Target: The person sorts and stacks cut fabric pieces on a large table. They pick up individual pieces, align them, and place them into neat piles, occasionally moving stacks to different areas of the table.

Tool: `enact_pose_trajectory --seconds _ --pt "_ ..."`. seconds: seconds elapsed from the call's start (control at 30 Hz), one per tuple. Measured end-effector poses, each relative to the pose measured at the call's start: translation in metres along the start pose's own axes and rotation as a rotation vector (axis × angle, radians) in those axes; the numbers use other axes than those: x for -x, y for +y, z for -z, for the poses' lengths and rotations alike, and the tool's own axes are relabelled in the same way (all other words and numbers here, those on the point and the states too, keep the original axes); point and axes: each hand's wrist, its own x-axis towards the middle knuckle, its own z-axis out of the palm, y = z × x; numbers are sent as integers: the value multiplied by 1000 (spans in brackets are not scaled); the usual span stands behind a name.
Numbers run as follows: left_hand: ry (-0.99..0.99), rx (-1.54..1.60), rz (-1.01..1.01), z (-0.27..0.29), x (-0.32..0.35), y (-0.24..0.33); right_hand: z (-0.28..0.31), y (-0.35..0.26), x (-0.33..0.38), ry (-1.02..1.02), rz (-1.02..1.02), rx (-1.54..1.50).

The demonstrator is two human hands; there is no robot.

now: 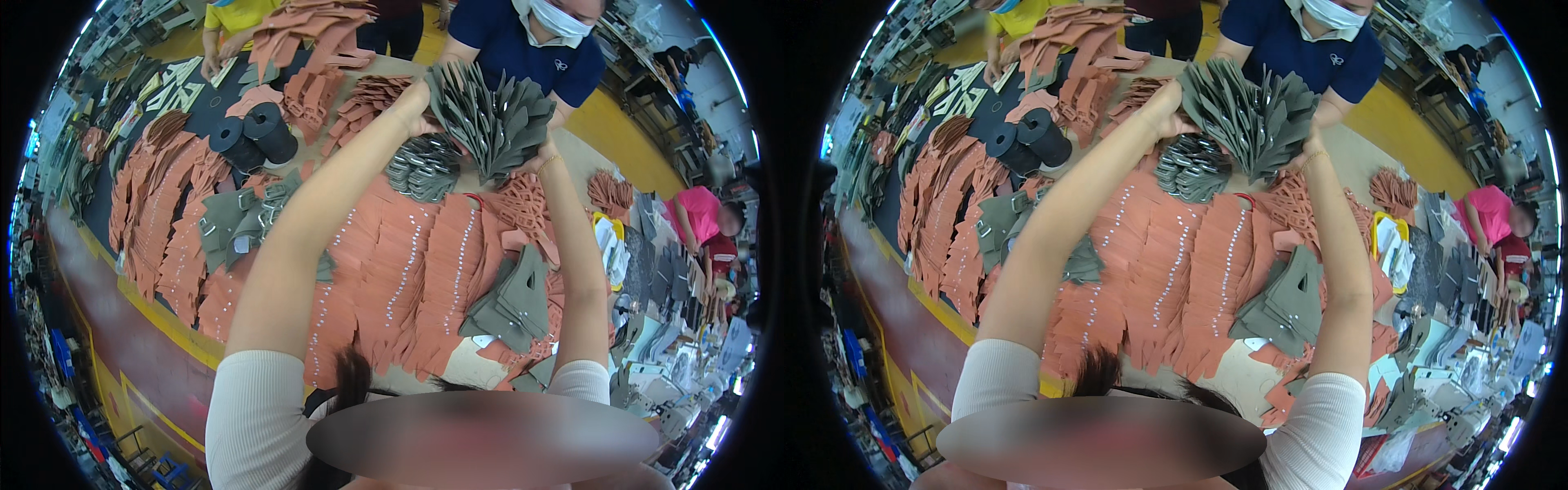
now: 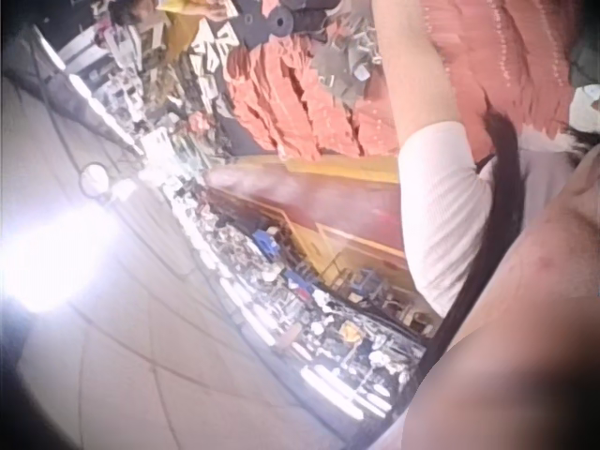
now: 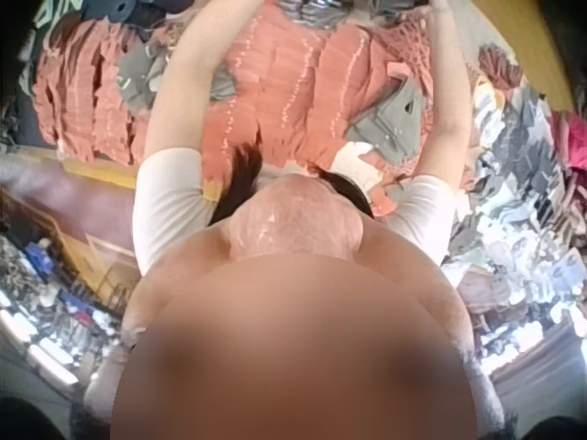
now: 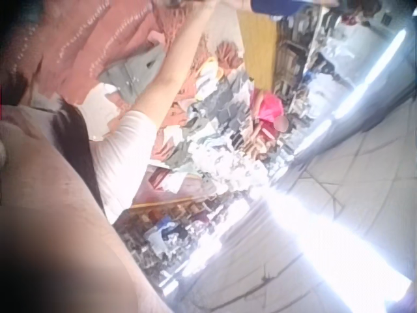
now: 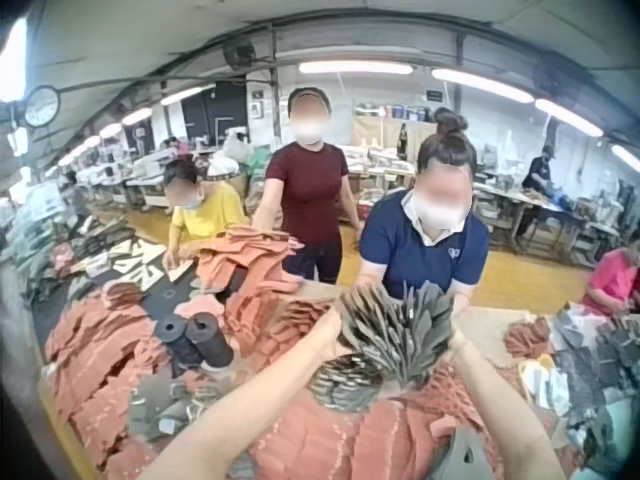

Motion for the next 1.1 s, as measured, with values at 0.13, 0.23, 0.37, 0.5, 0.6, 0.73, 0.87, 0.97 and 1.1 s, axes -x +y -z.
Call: enact_pose_trajectory --seconds 0.13,0.23,0.37,0.5,0.6,0.73,0.87,0.97,1.1 --pt "216 289 55 80 19 -34 2 -5 -20 104 191 76" --pt "422 775 -111 153 40 -36 -11 0 -21 315 613 441" --pt "-535 1000 -541 172 37 -23 -82 13 -9 651 1406 1298" --pt "-701 706 -656 155 20 -13 -198 29 0 69 1715 1326" --pt "-217 343 -845 152 23 -34 -265 57 6 -110 1312 1527" --pt "271 -176 -928 166 44 -62 -284 95 16 -568 1042 1531" --pt "461 -90 -733 179 72 -91 -257 139 39 -379 1110 1571" --pt "526 34 -572 188 97 -115 -236 162 68 -324 1163 1484" --pt "555 203 -320 197 145 -155 -196 206 141 -166 1197 1467"
